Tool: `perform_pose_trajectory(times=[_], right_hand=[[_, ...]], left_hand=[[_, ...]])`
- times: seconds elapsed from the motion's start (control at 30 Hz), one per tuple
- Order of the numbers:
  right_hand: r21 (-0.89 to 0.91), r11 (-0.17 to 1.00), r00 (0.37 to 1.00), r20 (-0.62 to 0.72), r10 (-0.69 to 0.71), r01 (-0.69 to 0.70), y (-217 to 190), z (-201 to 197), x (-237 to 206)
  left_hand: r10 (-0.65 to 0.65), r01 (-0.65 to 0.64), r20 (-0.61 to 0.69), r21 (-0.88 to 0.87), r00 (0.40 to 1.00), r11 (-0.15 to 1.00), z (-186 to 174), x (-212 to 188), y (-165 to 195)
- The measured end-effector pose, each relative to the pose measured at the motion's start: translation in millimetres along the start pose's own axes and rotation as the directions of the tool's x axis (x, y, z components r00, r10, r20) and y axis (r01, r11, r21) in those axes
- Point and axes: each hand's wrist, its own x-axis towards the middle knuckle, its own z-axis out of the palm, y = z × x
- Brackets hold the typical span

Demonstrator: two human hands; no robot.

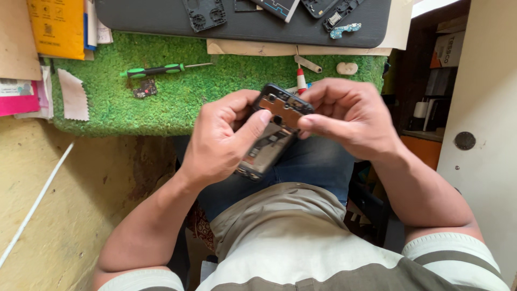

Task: The person repairs a disassembled smartphone at a workbench. They hold the phone frame, use a red-handled screwdriver to work on the internal board, press and reposition components, handle the battery and flex cables, then lift and reassemble the phone body by hand.

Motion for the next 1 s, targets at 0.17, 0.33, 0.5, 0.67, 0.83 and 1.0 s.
perform_pose_trajectory(times=[0.17,0.33,0.5,0.67,0.83,1.0], right_hand=[[-0.234,0.914,0.863,-0.314,-0.395,0.332,-28,-31,-10],[-0.481,0.821,0.754,-0.404,-0.518,0.307,-38,-54,-15],[-0.629,0.753,0.756,-0.392,-0.524,0.195,-29,-61,-12],[-0.829,0.485,0.714,-0.159,-0.682,0.278,-19,-63,-2],[-0.905,0.325,0.701,-0.042,-0.712,0.276,-17,-58,3],[-0.912,0.301,0.708,-0.017,-0.706,0.278,-19,-52,12]], left_hand=[[0.328,-0.269,-0.049,0.467,0.943,0.842,-7,-7,20],[0.418,-0.317,-0.009,0.638,0.909,0.702,-6,-5,31],[0.368,-0.215,-0.025,0.774,0.93,0.596,-5,0,32],[0.364,-0.2,-0.028,0.796,0.931,0.571,-7,6,29],[0.247,-0.112,-0.056,0.781,0.967,0.615,-11,12,26],[0.302,-0.183,-0.009,0.777,0.953,0.602,-13,13,25]])
